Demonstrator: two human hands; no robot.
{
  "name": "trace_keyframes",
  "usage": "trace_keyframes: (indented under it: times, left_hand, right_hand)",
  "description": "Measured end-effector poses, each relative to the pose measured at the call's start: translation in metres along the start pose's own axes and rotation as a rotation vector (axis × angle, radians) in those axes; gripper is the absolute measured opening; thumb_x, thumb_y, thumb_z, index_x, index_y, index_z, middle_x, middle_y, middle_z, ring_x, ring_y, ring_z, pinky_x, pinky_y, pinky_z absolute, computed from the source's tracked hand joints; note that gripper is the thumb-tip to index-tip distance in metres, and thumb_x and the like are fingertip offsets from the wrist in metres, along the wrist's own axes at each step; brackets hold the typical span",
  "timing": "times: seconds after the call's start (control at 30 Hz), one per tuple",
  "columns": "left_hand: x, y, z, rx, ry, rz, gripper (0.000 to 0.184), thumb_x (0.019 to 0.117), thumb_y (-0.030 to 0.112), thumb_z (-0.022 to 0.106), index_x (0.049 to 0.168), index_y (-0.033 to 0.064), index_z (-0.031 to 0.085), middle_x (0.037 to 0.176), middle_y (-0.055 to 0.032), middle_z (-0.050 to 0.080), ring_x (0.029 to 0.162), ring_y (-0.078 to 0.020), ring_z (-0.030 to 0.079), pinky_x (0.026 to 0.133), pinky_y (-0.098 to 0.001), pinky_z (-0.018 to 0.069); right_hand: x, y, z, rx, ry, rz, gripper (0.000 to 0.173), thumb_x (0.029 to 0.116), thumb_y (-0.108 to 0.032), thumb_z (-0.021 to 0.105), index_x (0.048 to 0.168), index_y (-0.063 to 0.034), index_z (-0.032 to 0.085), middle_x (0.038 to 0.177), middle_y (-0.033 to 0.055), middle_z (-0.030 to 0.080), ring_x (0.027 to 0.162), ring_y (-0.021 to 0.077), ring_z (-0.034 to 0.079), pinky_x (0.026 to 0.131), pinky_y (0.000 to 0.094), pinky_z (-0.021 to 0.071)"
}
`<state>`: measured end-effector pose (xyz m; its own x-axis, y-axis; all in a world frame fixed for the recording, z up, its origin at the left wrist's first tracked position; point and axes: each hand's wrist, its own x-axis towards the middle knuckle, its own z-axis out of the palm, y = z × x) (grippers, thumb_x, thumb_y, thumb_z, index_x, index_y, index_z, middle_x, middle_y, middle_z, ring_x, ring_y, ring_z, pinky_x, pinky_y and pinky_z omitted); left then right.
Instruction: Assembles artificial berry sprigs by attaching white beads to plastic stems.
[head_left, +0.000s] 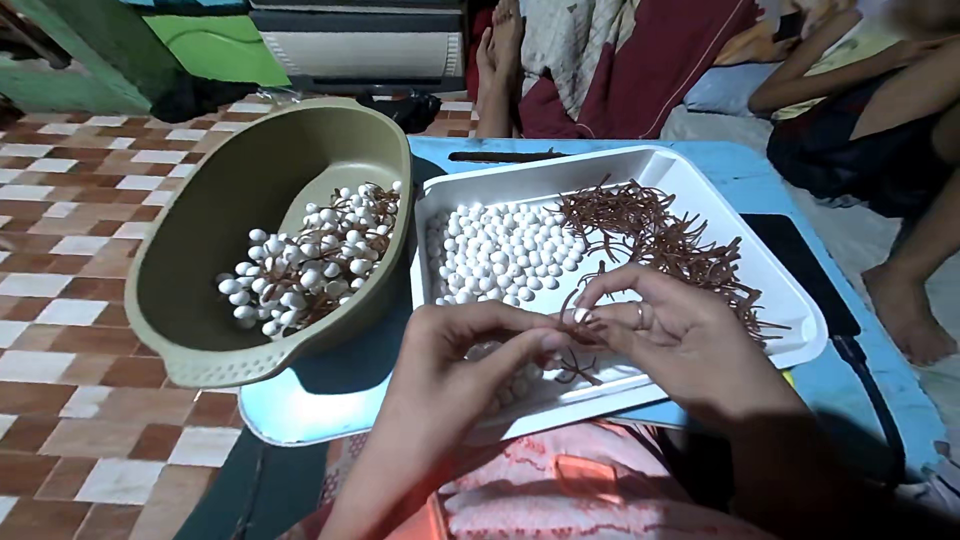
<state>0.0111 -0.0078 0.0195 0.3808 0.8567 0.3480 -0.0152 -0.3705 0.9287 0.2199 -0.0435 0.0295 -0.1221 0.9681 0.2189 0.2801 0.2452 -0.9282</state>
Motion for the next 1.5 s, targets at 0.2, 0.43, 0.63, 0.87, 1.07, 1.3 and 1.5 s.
trace_keyframes:
  times: [0.2, 0.43, 0.63, 0.87, 1.07, 1.3, 1.5]
  left_hand:
    - [0.000, 0.000, -0.002, -0.027, 0.002, 0.004, 0.009, 0.0927, 0.009, 0.071, 0.095, 0.0077, 0.079, 0.081, 0.0050, 0.075, 0.073, -0.0014, 0.070, 0.071, -0.0167, 0.0601]
    - [-0.001, 0.001, -0.002, -0.071, -0.002, -0.047, 0.009, 0.0918, 0.006, 0.071, 0.094, 0.0082, 0.080, 0.080, 0.0047, 0.075, 0.073, -0.0018, 0.071, 0.071, -0.0168, 0.0600]
    - [-0.001, 0.002, -0.002, -0.086, 0.019, -0.075, 0.010, 0.0916, 0.005, 0.071, 0.095, 0.0072, 0.080, 0.080, 0.0020, 0.076, 0.072, -0.0037, 0.071, 0.069, -0.0175, 0.0603]
    - [0.000, 0.003, 0.000, -0.087, 0.077, -0.074, 0.010, 0.0919, 0.005, 0.071, 0.095, 0.0066, 0.080, 0.082, 0.0016, 0.076, 0.074, -0.0037, 0.072, 0.071, -0.0178, 0.0606]
    - [0.002, 0.002, -0.001, -0.173, 0.161, -0.108, 0.012, 0.0940, 0.006, 0.068, 0.096, 0.0085, 0.080, 0.081, 0.0019, 0.077, 0.074, -0.0048, 0.072, 0.072, -0.0197, 0.0609]
    - [0.002, 0.003, 0.001, -0.175, 0.160, -0.122, 0.011, 0.0922, 0.004, 0.070, 0.094, 0.0085, 0.080, 0.079, 0.0016, 0.076, 0.071, -0.0047, 0.072, 0.070, -0.0197, 0.0610]
    - [0.001, 0.005, 0.004, -0.115, 0.153, -0.113, 0.010, 0.0908, 0.004, 0.071, 0.093, 0.0077, 0.080, 0.080, 0.0029, 0.076, 0.072, -0.0030, 0.072, 0.071, -0.0178, 0.0607]
  right_hand:
    - [0.001, -0.001, 0.001, 0.057, -0.005, -0.022, 0.016, 0.0954, -0.006, 0.065, 0.108, -0.0148, 0.062, 0.086, -0.0082, 0.076, 0.077, -0.0029, 0.070, 0.070, 0.0114, 0.0567]
    - [0.000, 0.000, 0.003, 0.054, -0.031, -0.030, 0.016, 0.0961, -0.006, 0.064, 0.109, -0.0146, 0.061, 0.086, -0.0065, 0.075, 0.076, -0.0020, 0.071, 0.070, 0.0120, 0.0570]
    - [0.000, 0.000, 0.005, 0.078, -0.055, -0.020, 0.015, 0.0970, -0.005, 0.063, 0.110, -0.0126, 0.061, 0.086, -0.0037, 0.076, 0.078, 0.0015, 0.072, 0.072, 0.0148, 0.0591]
    - [0.004, -0.002, -0.003, 0.021, -0.119, 0.028, 0.023, 0.0938, -0.007, 0.068, 0.114, -0.0151, 0.061, 0.090, -0.0063, 0.077, 0.078, -0.0015, 0.072, 0.070, 0.0124, 0.0573]
    - [0.021, -0.002, -0.008, -0.663, -0.304, 0.064, 0.016, 0.0880, -0.011, 0.076, 0.103, -0.0141, 0.077, 0.089, 0.0018, 0.073, 0.086, 0.0183, 0.069, 0.081, 0.0442, 0.0544]
    - [0.034, -0.007, -0.003, -0.810, -0.552, 0.084, 0.017, 0.0892, -0.030, 0.079, 0.093, -0.0142, 0.081, 0.090, 0.0038, 0.073, 0.094, 0.0226, 0.066, 0.088, 0.0476, 0.0450]
    - [0.015, 0.000, -0.016, -0.445, 0.040, -0.135, 0.009, 0.0894, -0.021, 0.072, 0.098, -0.0199, 0.073, 0.091, -0.0131, 0.071, 0.076, -0.0040, 0.064, 0.066, 0.0167, 0.0550]
